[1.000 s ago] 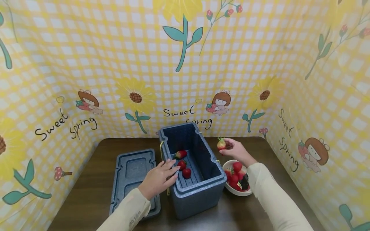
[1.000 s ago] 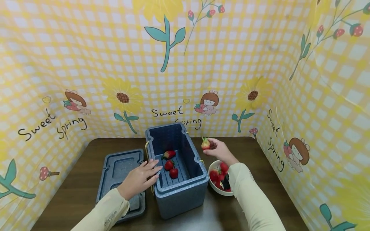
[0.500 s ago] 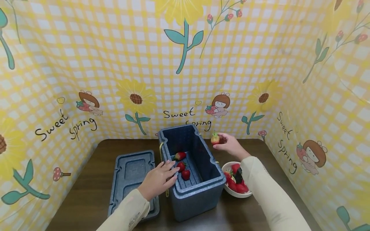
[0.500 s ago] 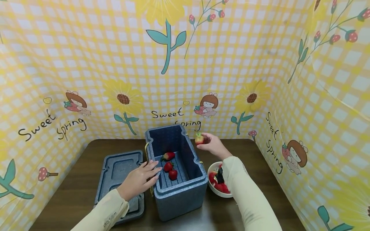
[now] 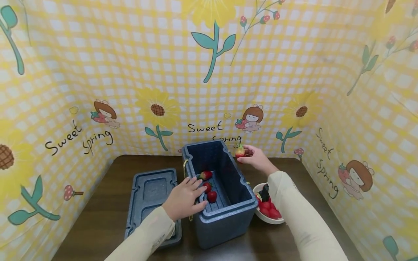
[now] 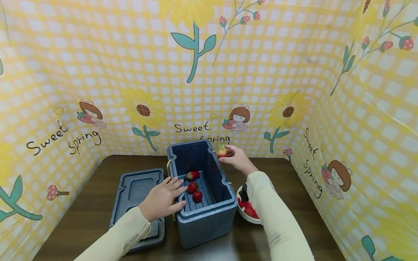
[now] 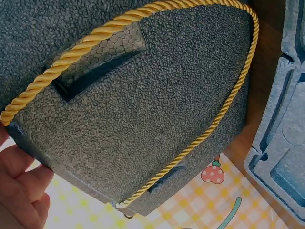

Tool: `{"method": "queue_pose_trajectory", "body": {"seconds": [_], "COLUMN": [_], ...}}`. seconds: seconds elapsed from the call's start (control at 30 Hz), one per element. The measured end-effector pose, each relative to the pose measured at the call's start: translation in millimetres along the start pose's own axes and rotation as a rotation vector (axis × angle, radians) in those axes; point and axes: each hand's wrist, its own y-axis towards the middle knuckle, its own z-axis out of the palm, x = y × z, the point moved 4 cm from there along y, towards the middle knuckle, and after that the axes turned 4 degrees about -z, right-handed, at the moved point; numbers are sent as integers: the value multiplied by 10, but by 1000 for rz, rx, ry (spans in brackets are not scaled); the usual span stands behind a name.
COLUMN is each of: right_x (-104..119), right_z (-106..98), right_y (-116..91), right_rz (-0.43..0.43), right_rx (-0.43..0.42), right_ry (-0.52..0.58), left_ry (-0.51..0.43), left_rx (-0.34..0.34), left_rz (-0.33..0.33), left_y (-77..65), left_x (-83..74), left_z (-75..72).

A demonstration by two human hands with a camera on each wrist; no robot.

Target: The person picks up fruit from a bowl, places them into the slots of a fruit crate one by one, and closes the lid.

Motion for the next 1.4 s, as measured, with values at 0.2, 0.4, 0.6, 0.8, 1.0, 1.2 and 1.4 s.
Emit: {"method": "queue_pose_trajectory", "body": {"seconds": [0.2,0.4,0.6,0.8,1.0,1.2,1.4], "right_x": [61,135,157,195,263,355,440], "right_z": [62,107,120,112,152,247,388], "right_y": [91,172,230,333,426,495,568], "right_rz": [-11,-23,16,57,47,54,56], "right_rx": [32,62,62,38,54,95,128], "right_ry": [0,2,53,101,73,123,123], "left_ry": [-36,-45,-38,-42,-51,-51,-57], "left_rx": [24,9,30,29,17,41,38], "left_rz": [-17,-17,-5,-10,-2,-19,-24], "left_y": [-10,-18,13,15,-9,-13,-15], "left_x": [26,10,-20,-9,1,21,26], "left_z": [16,20,-13,-31,-11,31,20]}}
